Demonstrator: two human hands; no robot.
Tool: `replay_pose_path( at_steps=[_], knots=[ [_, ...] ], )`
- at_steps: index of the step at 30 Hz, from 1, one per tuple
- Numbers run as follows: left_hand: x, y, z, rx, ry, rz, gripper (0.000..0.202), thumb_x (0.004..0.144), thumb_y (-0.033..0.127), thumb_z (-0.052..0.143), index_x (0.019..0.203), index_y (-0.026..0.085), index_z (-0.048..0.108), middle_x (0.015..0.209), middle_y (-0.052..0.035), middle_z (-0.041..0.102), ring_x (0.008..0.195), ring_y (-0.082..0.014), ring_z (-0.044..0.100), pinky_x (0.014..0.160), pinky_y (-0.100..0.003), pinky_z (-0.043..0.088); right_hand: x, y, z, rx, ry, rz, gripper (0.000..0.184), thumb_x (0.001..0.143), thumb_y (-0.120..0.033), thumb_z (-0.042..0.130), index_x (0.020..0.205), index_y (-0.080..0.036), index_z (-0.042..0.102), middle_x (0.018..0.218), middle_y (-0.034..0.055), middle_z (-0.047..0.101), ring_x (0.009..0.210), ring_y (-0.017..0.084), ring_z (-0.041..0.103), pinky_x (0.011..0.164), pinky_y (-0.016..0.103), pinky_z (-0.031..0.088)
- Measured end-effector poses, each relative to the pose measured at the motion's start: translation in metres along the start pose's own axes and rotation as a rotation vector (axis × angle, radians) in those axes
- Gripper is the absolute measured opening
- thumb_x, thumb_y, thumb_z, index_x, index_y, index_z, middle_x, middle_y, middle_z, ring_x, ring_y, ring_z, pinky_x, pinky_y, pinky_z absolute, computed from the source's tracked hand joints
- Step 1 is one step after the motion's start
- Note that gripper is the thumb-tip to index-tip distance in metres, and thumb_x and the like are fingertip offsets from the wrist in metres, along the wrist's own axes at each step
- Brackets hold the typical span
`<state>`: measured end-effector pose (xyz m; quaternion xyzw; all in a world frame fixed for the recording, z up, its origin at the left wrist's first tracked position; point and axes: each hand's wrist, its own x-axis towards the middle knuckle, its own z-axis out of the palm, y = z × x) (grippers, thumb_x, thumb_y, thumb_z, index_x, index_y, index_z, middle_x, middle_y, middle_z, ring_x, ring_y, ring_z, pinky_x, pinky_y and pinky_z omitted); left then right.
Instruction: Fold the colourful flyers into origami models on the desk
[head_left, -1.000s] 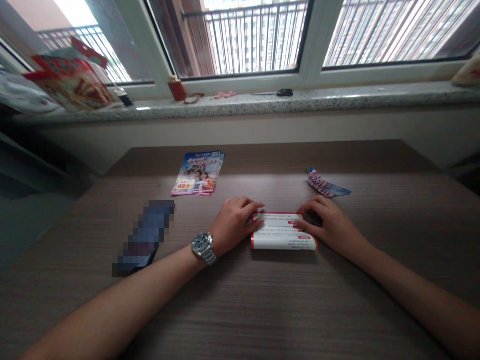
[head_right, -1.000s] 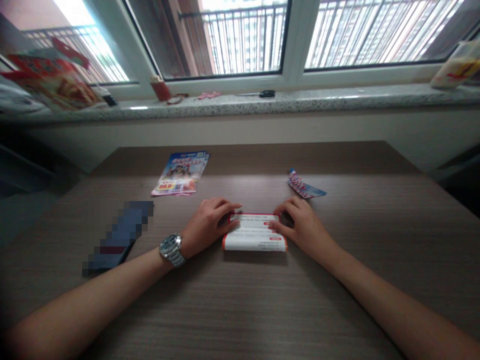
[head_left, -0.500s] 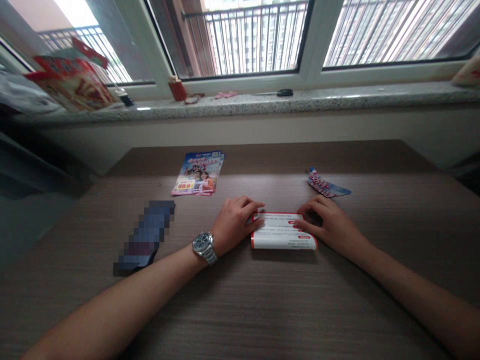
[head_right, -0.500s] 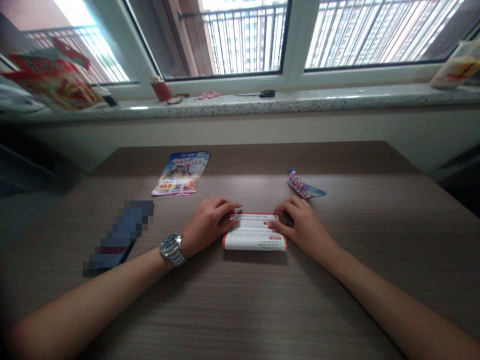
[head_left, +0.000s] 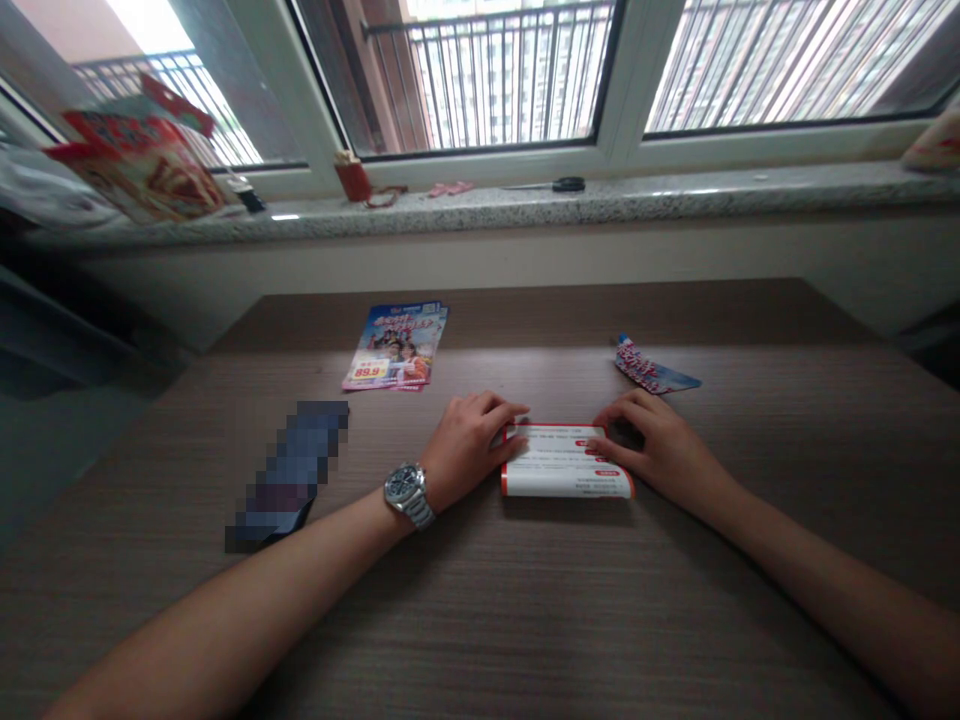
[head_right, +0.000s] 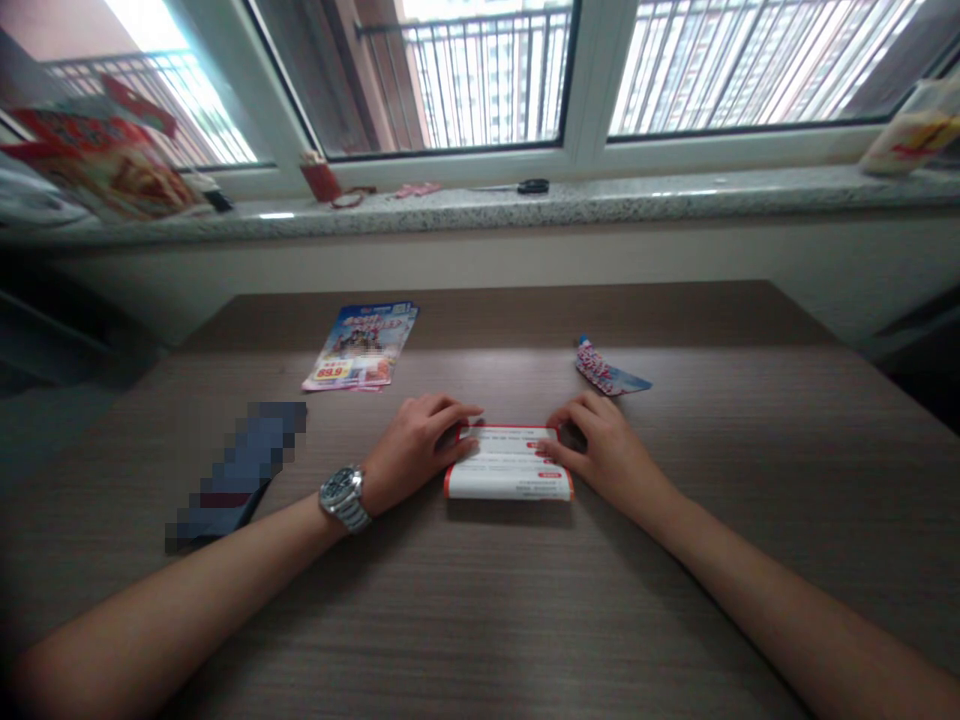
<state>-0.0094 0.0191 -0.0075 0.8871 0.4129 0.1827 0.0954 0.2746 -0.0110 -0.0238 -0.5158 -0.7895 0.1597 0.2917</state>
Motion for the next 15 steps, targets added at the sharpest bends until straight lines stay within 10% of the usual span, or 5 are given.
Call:
replay_pose_path(
  at_steps=[15],
  knots=[
    [0.0004, 0.0004, -0.0009, -0.020, -0.020, -0.009, 0.029, 0.093, 0.035, 0.066, 0.121, 0.028, 0.065, 0.112, -0.0054, 0.065, 0.099, -0.0224, 0.060, 0.085, -0.037, 0.041, 0.0003, -0.0011, 0.0003, -0.021, -0.004, 0.001, 0.015, 0.085, -0.033, 0.073, 0.091, -0.020, 0.068, 0.094, 0.0069, 0.062, 0.091, 0.025, 0.059, 0.082, 0.040, 0.050]
  ],
)
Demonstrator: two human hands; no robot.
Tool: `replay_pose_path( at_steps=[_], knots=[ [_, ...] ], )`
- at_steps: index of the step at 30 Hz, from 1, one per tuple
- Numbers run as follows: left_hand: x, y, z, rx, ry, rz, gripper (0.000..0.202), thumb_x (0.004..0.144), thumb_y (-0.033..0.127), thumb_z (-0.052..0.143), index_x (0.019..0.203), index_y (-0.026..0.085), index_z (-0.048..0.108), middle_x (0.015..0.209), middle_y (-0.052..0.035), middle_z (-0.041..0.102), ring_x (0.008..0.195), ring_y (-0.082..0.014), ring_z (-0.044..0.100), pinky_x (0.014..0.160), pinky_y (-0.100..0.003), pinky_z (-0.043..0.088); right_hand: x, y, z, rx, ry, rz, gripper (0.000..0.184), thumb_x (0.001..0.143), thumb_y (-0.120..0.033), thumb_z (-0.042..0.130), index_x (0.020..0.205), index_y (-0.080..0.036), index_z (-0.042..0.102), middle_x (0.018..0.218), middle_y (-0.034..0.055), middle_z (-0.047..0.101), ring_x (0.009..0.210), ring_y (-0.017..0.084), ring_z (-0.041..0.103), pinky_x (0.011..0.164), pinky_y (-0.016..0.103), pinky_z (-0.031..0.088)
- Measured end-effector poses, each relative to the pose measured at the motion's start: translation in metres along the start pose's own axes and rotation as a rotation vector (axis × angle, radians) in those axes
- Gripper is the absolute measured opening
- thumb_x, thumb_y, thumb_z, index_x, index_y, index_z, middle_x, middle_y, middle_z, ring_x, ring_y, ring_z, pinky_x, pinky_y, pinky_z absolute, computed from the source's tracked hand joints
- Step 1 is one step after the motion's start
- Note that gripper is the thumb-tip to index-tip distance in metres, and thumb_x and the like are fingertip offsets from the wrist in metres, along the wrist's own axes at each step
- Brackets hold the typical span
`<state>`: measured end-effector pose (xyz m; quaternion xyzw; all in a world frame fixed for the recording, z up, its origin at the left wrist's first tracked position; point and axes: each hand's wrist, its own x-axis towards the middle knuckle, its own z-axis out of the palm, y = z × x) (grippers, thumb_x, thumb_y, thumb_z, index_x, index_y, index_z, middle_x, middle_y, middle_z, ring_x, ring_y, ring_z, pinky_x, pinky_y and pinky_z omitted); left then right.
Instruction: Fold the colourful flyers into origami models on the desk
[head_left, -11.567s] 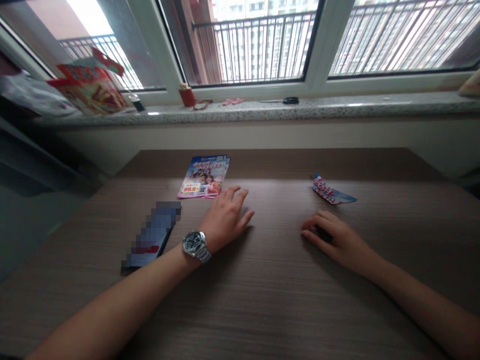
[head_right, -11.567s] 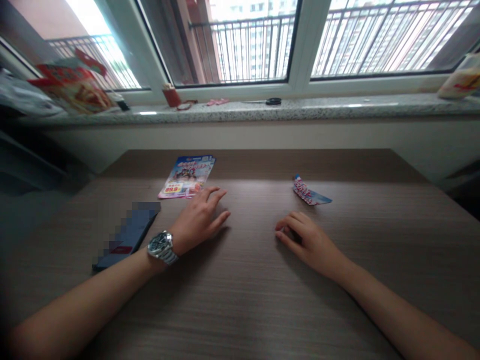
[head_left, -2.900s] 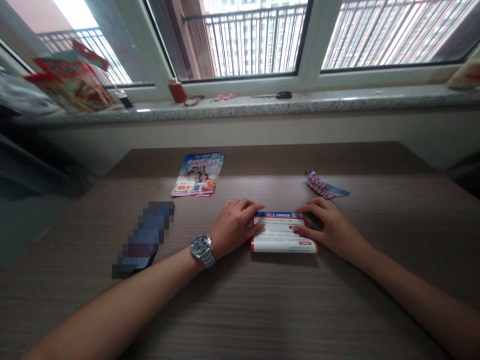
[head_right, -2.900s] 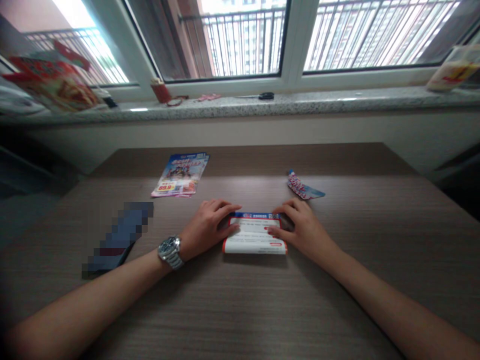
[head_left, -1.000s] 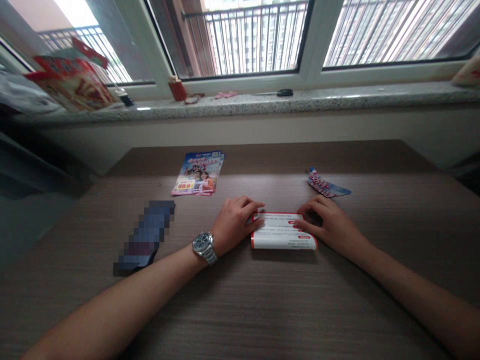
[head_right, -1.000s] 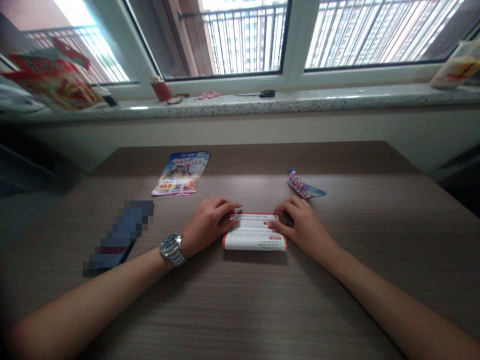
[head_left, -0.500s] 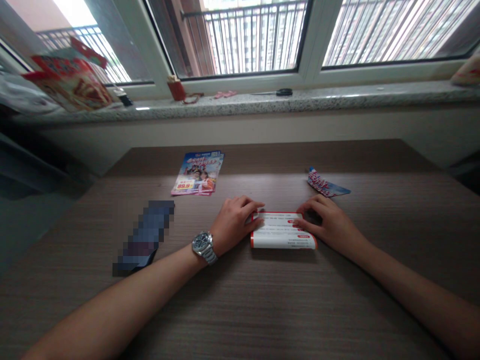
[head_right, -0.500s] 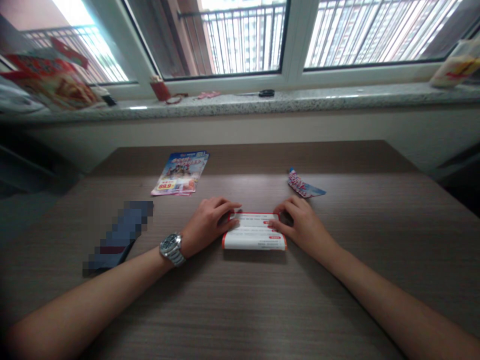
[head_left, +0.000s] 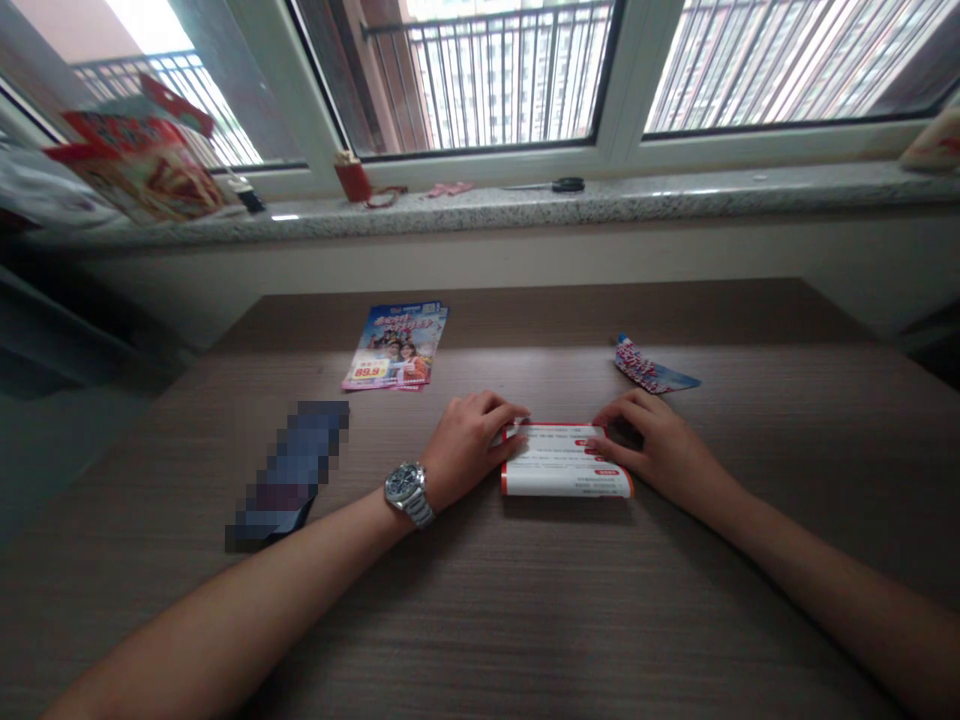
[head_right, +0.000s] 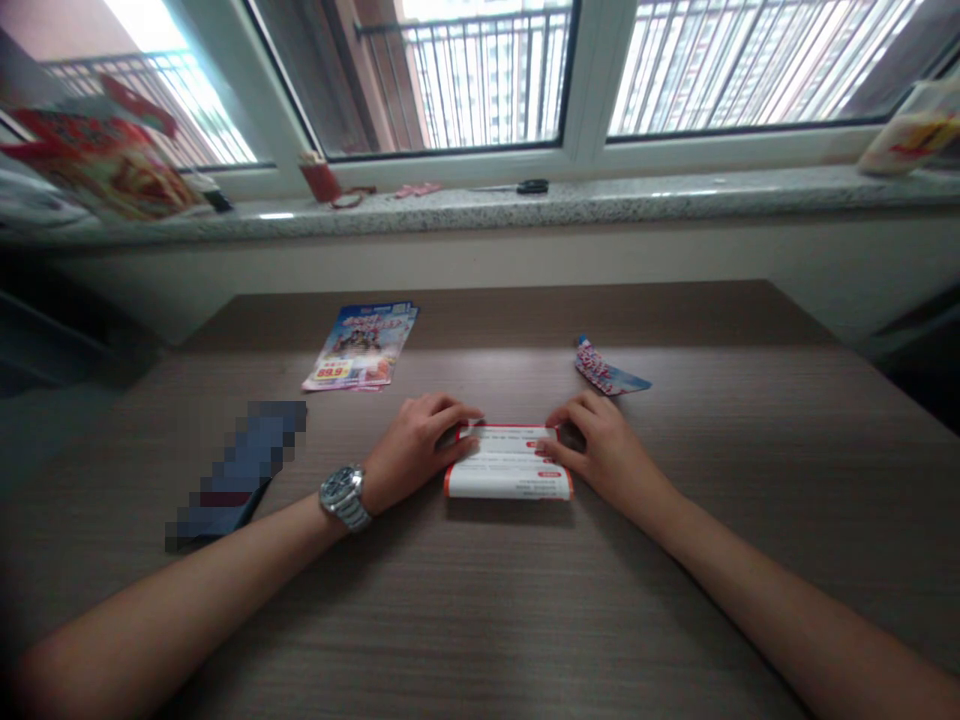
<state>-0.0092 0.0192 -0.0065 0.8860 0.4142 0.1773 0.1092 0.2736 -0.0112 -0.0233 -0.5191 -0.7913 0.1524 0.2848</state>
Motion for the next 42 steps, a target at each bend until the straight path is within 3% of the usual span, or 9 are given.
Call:
replay_pose_path(
  at_steps=[6, 11, 19, 25, 28, 33, 42],
  knots=[
    [-0.001, -0.002, 0.002, 0.026, -0.001, 0.034, 0.021, 0.095, 0.034, 0.062, 0.115, 0.034, 0.070, 0.111, -0.0036, 0.063, 0.098, -0.0210, 0.058, 0.084, -0.035, 0.039, -0.002, 0.004, 0.003, -0.058, -0.016, -0.124, 0.031, 0.092, -0.031, 0.065, 0.121, -0.025, 0.070, 0.102, 0.0094, 0.060, 0.093, 0.024, 0.057, 0.081, 0.040, 0.050],
    [-0.001, -0.002, 0.003, 0.033, -0.004, 0.039, 0.020, 0.095, 0.034, 0.063, 0.113, 0.035, 0.070, 0.112, -0.0036, 0.062, 0.098, -0.0208, 0.057, 0.084, -0.035, 0.040, -0.001, 0.004, 0.003, -0.090, -0.016, -0.200, 0.024, 0.093, -0.031, 0.063, 0.113, -0.028, 0.077, 0.099, 0.0098, 0.061, 0.086, 0.023, 0.055, 0.076, 0.039, 0.050],
    [-0.001, -0.002, 0.003, -0.006, 0.052, 0.085, 0.017, 0.095, 0.029, 0.063, 0.110, 0.028, 0.071, 0.111, -0.0047, 0.065, 0.097, -0.0203, 0.060, 0.086, -0.036, 0.045, 0.001, 0.001, 0.001, -0.085, -0.023, -0.172, 0.024, 0.092, -0.035, 0.064, 0.112, -0.033, 0.077, 0.097, 0.0084, 0.062, 0.085, 0.023, 0.057, 0.075, 0.040, 0.051],
    [-0.004, 0.006, -0.007, -0.163, 0.092, 0.167, 0.029, 0.104, 0.026, 0.041, 0.119, 0.020, 0.065, 0.116, -0.0086, 0.067, 0.105, -0.0192, 0.061, 0.095, -0.035, 0.049, 0.000, 0.001, 0.001, -0.076, -0.027, -0.169, 0.024, 0.092, -0.034, 0.062, 0.111, -0.033, 0.078, 0.098, 0.0083, 0.063, 0.084, 0.022, 0.057, 0.075, 0.040, 0.052],
    [-0.008, 0.014, -0.014, -0.174, 0.057, 0.236, 0.033, 0.104, 0.028, 0.037, 0.125, 0.019, 0.061, 0.124, -0.0096, 0.065, 0.113, -0.0209, 0.059, 0.102, -0.038, 0.046, 0.000, 0.003, 0.002, -0.073, -0.026, -0.171, 0.025, 0.092, -0.034, 0.063, 0.113, -0.033, 0.077, 0.098, 0.0081, 0.063, 0.083, 0.022, 0.057, 0.075, 0.039, 0.051],
    [-0.014, 0.023, -0.018, -0.078, -0.097, 0.371, 0.045, 0.102, 0.039, 0.041, 0.142, 0.021, 0.048, 0.146, -0.0108, 0.052, 0.132, -0.0266, 0.050, 0.112, -0.045, 0.039, -0.001, 0.004, 0.003, -0.069, -0.003, -0.187, 0.025, 0.092, -0.034, 0.063, 0.113, -0.032, 0.077, 0.098, 0.0083, 0.062, 0.083, 0.022, 0.057, 0.075, 0.039, 0.051],
    [-0.018, 0.026, -0.014, 0.007, -0.210, 0.387, 0.046, 0.102, 0.045, 0.041, 0.137, 0.019, 0.053, 0.146, -0.0139, 0.051, 0.135, -0.0290, 0.048, 0.116, -0.047, 0.037, -0.001, 0.007, 0.004, -0.065, 0.002, -0.184, 0.024, 0.091, -0.034, 0.065, 0.112, -0.034, 0.077, 0.098, 0.0077, 0.063, 0.083, 0.022, 0.058, 0.074, 0.040, 0.052]
  ],
)
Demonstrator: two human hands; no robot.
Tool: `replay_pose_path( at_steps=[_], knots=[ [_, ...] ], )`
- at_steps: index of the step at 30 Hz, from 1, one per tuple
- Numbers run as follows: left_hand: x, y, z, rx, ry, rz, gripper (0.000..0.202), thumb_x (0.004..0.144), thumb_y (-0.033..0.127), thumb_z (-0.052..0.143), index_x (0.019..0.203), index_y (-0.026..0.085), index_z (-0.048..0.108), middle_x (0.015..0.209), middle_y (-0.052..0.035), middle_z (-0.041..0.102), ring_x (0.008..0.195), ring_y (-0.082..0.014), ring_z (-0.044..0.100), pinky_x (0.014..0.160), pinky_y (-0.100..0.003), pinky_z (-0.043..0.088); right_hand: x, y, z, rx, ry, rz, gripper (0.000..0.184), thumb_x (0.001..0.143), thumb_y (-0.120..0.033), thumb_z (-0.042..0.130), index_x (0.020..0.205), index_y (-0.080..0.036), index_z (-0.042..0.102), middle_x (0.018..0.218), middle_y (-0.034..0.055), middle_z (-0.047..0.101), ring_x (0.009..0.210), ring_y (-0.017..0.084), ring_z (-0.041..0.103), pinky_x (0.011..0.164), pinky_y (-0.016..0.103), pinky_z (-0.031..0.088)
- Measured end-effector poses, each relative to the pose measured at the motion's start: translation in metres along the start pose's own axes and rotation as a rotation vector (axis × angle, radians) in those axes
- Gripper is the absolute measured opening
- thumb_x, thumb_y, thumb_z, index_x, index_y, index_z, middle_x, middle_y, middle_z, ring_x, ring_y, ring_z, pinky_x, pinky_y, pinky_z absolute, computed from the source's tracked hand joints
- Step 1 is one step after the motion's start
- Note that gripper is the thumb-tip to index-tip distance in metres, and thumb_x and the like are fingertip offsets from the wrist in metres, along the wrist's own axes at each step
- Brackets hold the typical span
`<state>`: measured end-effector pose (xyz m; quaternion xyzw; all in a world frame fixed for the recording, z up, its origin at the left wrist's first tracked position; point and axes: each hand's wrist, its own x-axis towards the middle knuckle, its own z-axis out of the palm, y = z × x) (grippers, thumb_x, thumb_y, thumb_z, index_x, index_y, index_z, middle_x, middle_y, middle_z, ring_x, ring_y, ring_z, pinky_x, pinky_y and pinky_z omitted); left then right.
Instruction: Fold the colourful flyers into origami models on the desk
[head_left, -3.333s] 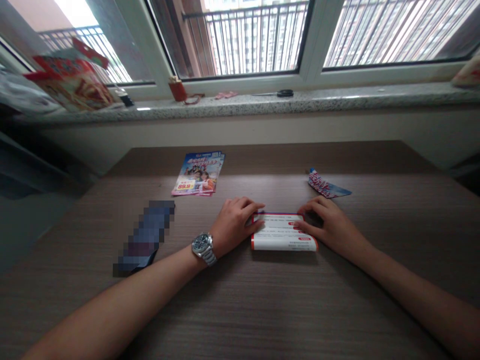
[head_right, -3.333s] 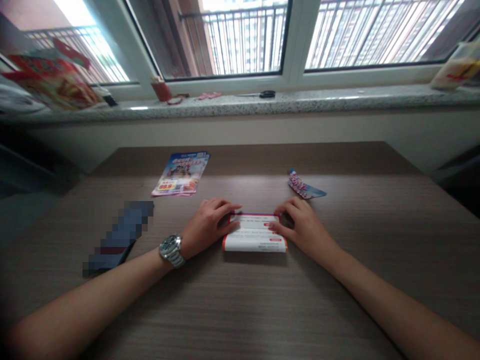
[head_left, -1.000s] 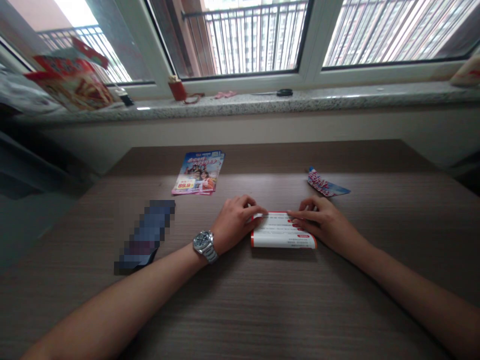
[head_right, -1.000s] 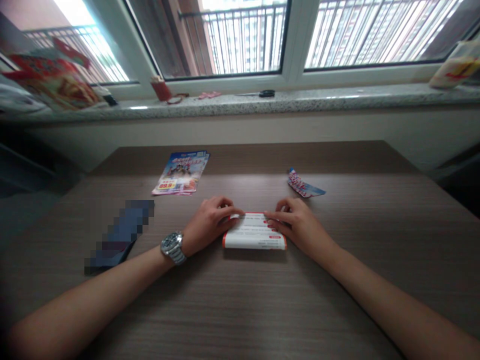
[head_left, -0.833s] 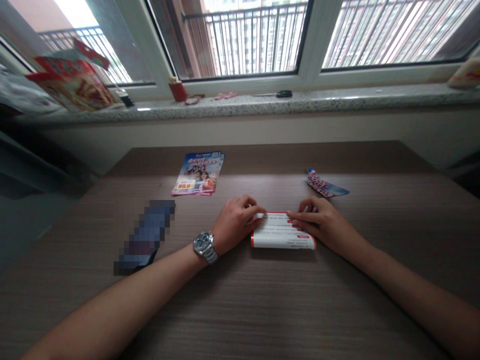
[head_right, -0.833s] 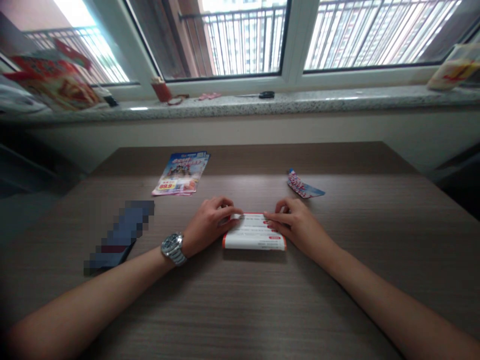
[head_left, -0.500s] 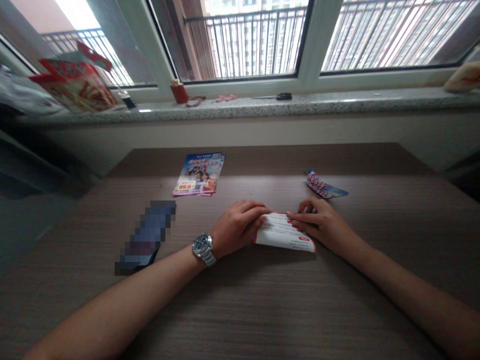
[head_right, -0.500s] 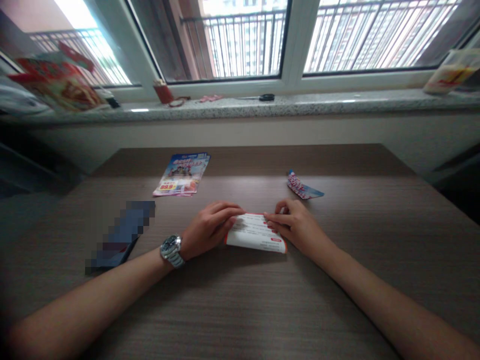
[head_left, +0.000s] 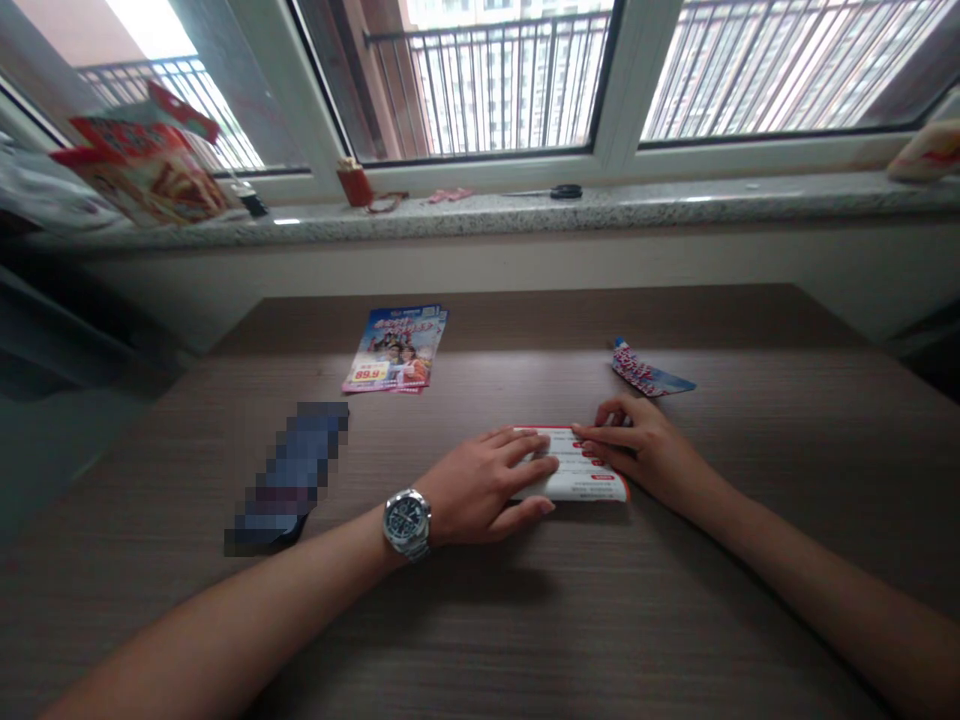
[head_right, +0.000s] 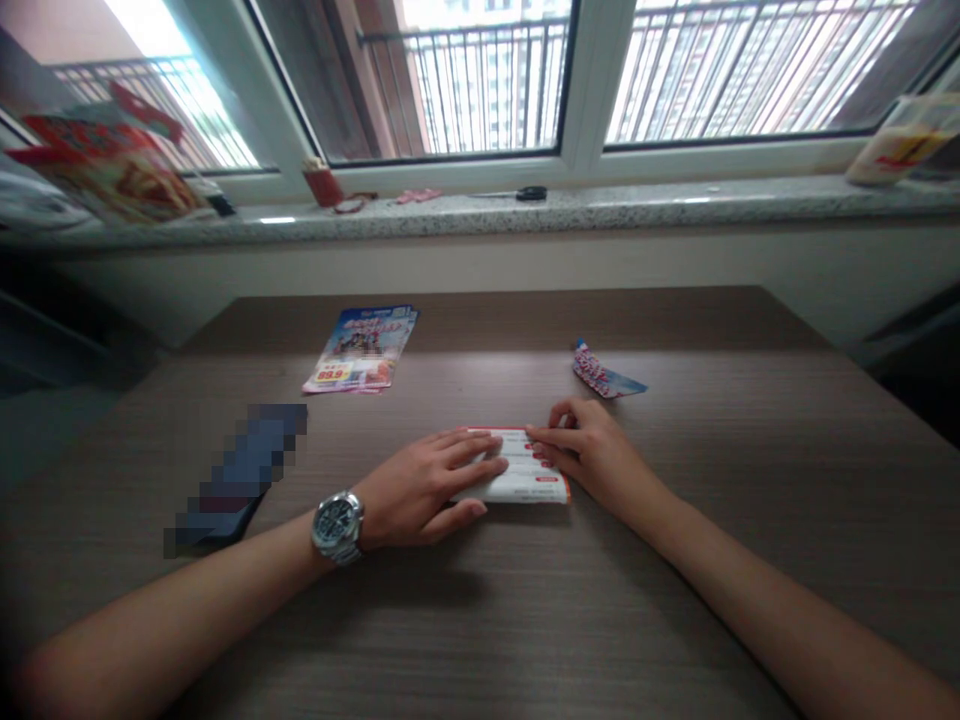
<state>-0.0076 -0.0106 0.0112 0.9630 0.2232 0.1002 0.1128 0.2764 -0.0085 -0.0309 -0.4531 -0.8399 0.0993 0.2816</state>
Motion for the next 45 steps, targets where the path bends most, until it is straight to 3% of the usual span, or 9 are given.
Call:
replay_pose_path(
  at_steps=[16, 21, 24, 31, 45],
  knots=[
    [0.001, 0.005, 0.005, -0.023, 0.046, -0.014, 0.037, 0.102, 0.028, 0.041, 0.136, 0.017, 0.053, 0.145, -0.0150, 0.051, 0.137, -0.0270, 0.048, 0.114, -0.045, 0.043, 0.001, -0.005, -0.005, 0.027, 0.005, 0.005, 0.026, 0.095, -0.031, 0.059, 0.115, -0.030, 0.076, 0.099, 0.0093, 0.064, 0.091, 0.024, 0.060, 0.078, 0.041, 0.052],
    [0.002, 0.007, 0.003, -0.019, 0.063, -0.018, 0.036, 0.102, 0.027, 0.042, 0.134, 0.016, 0.056, 0.144, -0.0160, 0.052, 0.135, -0.0274, 0.050, 0.112, -0.045, 0.045, -0.001, -0.020, -0.012, 0.014, 0.049, 0.009, 0.029, 0.097, -0.030, 0.055, 0.120, -0.027, 0.072, 0.110, 0.0115, 0.067, 0.100, 0.026, 0.062, 0.085, 0.045, 0.053],
    [0.002, 0.007, 0.003, -0.020, 0.055, -0.033, 0.036, 0.103, 0.027, 0.040, 0.133, 0.017, 0.057, 0.145, -0.0146, 0.052, 0.135, -0.0258, 0.051, 0.113, -0.043, 0.044, -0.004, -0.034, -0.013, 0.079, -0.003, 0.012, 0.030, 0.098, -0.028, 0.053, 0.124, -0.026, 0.069, 0.117, 0.0117, 0.067, 0.104, 0.024, 0.064, 0.091, 0.042, 0.054],
    [0.002, 0.008, 0.005, -0.071, 0.062, -0.110, 0.035, 0.103, 0.027, 0.040, 0.131, 0.022, 0.061, 0.144, -0.0101, 0.053, 0.133, -0.0238, 0.051, 0.113, -0.042, 0.044, -0.008, -0.051, -0.002, 0.150, -0.032, 0.046, 0.026, 0.096, -0.032, 0.056, 0.115, -0.022, 0.072, 0.115, 0.0131, 0.066, 0.104, 0.025, 0.065, 0.089, 0.040, 0.056],
    [0.004, 0.007, 0.016, -0.055, 0.146, -0.117, 0.029, 0.101, 0.028, 0.048, 0.124, 0.023, 0.065, 0.139, -0.0085, 0.057, 0.127, -0.0235, 0.056, 0.111, -0.042, 0.047, -0.011, -0.051, 0.008, 0.055, 0.002, -0.012, 0.026, 0.088, -0.029, 0.068, 0.113, -0.021, 0.071, 0.114, 0.0143, 0.064, 0.104, 0.028, 0.063, 0.089, 0.046, 0.056]
  ],
)
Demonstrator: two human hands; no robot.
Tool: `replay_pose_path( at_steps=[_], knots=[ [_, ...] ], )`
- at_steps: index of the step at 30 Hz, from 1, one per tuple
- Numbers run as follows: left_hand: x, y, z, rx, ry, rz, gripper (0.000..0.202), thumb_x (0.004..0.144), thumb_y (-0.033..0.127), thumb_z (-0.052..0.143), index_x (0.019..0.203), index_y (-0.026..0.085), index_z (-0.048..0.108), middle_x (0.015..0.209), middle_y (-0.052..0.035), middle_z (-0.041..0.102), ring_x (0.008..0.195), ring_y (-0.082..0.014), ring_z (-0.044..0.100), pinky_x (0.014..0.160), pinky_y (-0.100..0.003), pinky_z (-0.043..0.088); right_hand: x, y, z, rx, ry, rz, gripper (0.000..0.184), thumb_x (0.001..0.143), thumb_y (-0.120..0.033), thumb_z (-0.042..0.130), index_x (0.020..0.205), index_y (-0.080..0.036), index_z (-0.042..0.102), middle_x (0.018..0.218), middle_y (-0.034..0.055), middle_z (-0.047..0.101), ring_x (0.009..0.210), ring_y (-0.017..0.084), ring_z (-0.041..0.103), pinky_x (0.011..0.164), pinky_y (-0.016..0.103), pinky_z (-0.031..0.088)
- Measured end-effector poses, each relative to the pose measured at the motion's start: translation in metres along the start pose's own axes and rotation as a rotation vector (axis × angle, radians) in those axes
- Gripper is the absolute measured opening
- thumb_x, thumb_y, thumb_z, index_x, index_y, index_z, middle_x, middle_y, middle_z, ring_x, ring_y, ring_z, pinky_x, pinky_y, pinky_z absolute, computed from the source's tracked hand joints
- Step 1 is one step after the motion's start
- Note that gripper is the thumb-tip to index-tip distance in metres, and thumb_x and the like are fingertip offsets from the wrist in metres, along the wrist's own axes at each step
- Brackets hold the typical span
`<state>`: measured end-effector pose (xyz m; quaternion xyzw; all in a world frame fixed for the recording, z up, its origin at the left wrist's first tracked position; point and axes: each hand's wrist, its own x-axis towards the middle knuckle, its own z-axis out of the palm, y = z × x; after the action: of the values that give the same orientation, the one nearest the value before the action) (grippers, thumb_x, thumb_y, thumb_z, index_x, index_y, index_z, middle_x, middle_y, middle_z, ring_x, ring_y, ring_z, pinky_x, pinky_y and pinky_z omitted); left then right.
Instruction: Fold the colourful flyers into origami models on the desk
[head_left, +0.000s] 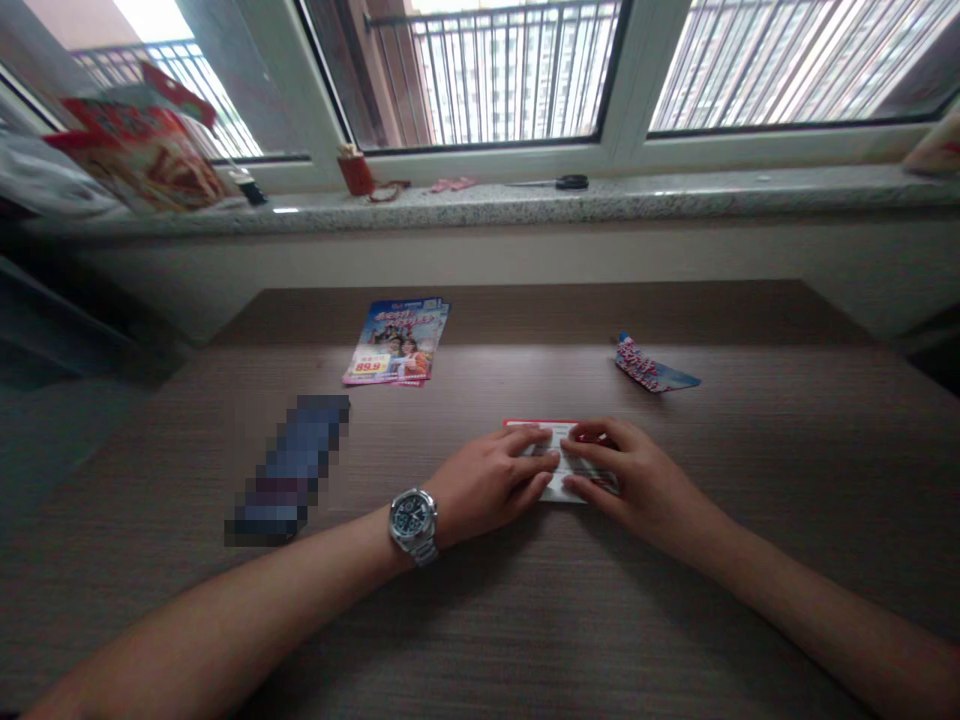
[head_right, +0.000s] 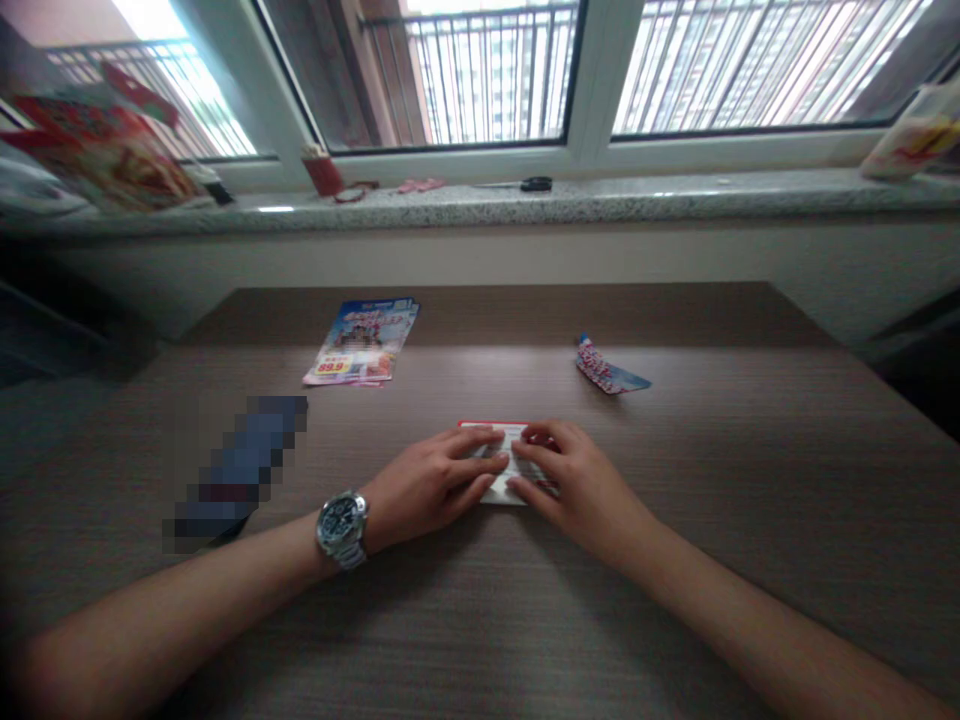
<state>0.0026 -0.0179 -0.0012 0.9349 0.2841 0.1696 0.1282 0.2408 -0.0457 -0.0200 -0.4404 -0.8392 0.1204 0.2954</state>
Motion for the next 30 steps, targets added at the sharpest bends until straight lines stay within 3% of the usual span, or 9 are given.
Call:
replay_pose_path(
  at_steps=[18, 24, 30],
  knots=[
    [-0.003, -0.002, 0.002, 0.067, -0.044, 0.010, 0.033, 0.099, 0.032, 0.053, 0.130, 0.023, 0.059, 0.144, -0.0089, 0.053, 0.128, -0.0254, 0.056, 0.108, -0.041, 0.050, -0.002, -0.005, -0.004, -0.238, -0.115, -0.093, 0.037, 0.094, -0.031, 0.061, 0.125, -0.013, 0.065, 0.135, 0.0183, 0.061, 0.122, 0.033, 0.056, 0.103, 0.049, 0.051],
    [-0.003, -0.006, 0.004, 0.071, -0.044, 0.034, 0.034, 0.100, 0.037, 0.052, 0.130, 0.022, 0.057, 0.144, -0.0100, 0.052, 0.128, -0.0260, 0.055, 0.108, -0.044, 0.048, -0.008, 0.005, -0.004, -0.218, -0.145, -0.084, 0.040, 0.095, -0.034, 0.060, 0.132, -0.018, 0.062, 0.145, 0.0153, 0.056, 0.129, 0.032, 0.054, 0.107, 0.051, 0.048],
    [-0.007, -0.018, -0.004, 0.047, -0.132, 0.084, 0.042, 0.101, 0.041, 0.049, 0.140, 0.025, 0.048, 0.152, -0.0098, 0.044, 0.138, -0.0255, 0.046, 0.115, -0.046, 0.041, -0.012, 0.022, -0.012, -0.149, -0.235, -0.131, 0.056, 0.094, -0.036, 0.062, 0.147, -0.026, 0.049, 0.154, 0.0114, 0.047, 0.137, 0.031, 0.048, 0.114, 0.054, 0.040]
  ],
)
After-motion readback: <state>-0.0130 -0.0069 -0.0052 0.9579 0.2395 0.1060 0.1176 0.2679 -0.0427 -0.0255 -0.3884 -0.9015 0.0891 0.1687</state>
